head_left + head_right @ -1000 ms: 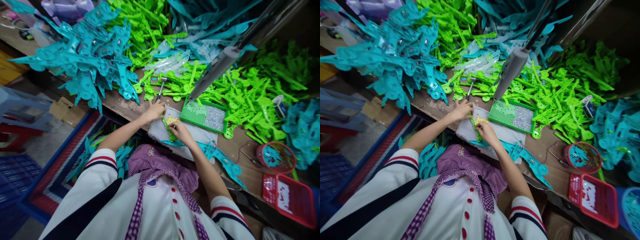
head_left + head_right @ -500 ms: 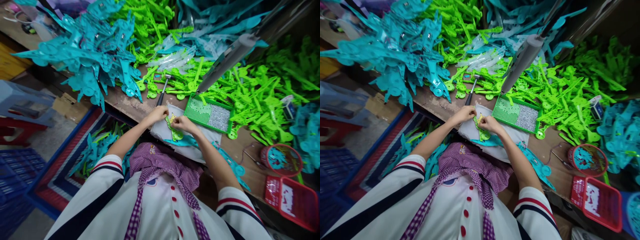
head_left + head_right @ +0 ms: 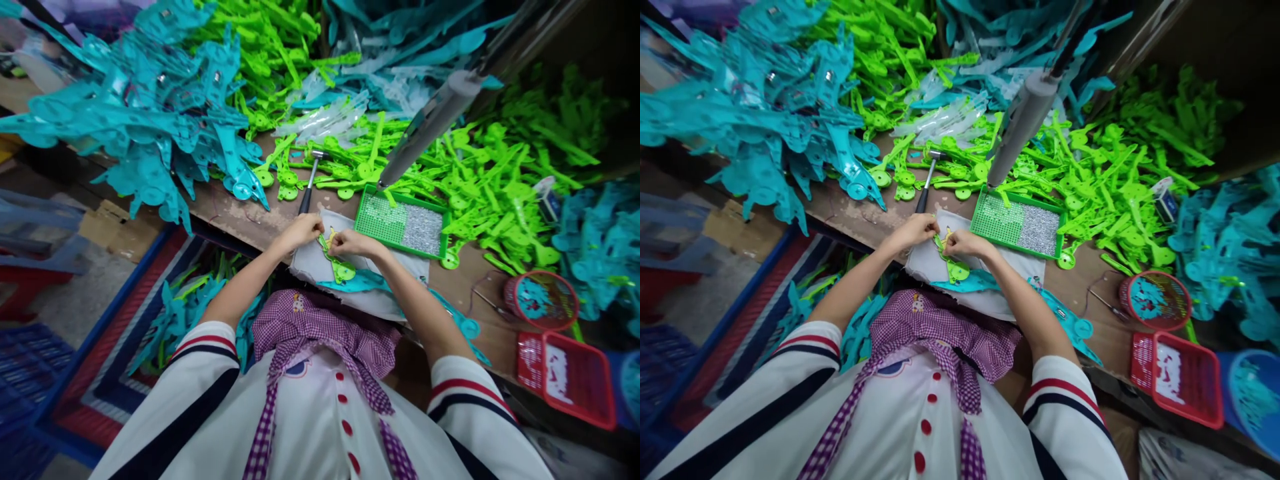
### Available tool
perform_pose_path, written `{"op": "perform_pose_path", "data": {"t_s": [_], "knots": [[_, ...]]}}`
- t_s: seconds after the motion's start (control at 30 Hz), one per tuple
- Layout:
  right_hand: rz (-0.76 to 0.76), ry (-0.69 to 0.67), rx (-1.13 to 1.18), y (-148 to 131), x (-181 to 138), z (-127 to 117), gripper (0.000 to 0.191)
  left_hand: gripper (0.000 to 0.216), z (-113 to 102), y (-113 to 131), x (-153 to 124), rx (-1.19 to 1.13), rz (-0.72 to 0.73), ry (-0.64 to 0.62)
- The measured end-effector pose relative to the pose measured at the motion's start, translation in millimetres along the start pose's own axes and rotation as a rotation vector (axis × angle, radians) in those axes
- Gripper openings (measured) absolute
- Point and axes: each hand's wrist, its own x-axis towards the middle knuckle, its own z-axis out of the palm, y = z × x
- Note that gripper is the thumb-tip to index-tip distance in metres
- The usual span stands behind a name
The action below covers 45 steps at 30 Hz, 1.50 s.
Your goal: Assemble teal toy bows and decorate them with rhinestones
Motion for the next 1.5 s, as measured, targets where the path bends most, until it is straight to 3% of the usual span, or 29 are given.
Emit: {"op": "perform_pose_path", "data": {"t_s": [0.23,0.43,0.67,0.97,1.27,1.4,1.5], "knots": [[0.042,0.024,0.046,-2.0,-5.8,0.7,0.019,0.021,-1.4,-3.3,5.4,0.031,0.01,-0.028],[0.175,0.021,-0.212,-21.2,-4.0,0.4,0.016,0.024,-2.1,-1.2,5.3,0.065,-0.018,-0.068],[0.246,0.054,-0.218,-26.7,-5.0,6.0,0.014,0.023,-0.9,-1.9,3.6,0.057,-0.004,-0.044],[0.15,0.345,-0.15,-10.0,-24.3,37.3,0.012,0.026,4.7,2.3,-8.0,0.05,0.06,0.064],[0.101,0.452,-0.085,0.1,-20.0,50.0,0.016,0.034,-5.4,-1.5,-20.4,0.039,0.113,-0.042],[0.076,0.541,-0.057,-3.3,-28.4,58.5,0.017,0.027,-2.2,-4.9,-13.8,0.101,0.1,0.005],[0.068,0.599,-0.053,-3.9,-32.4,60.2,0.015,0.024,-5.9,-5.3,2.9,0.184,0.091,-0.034]]}}
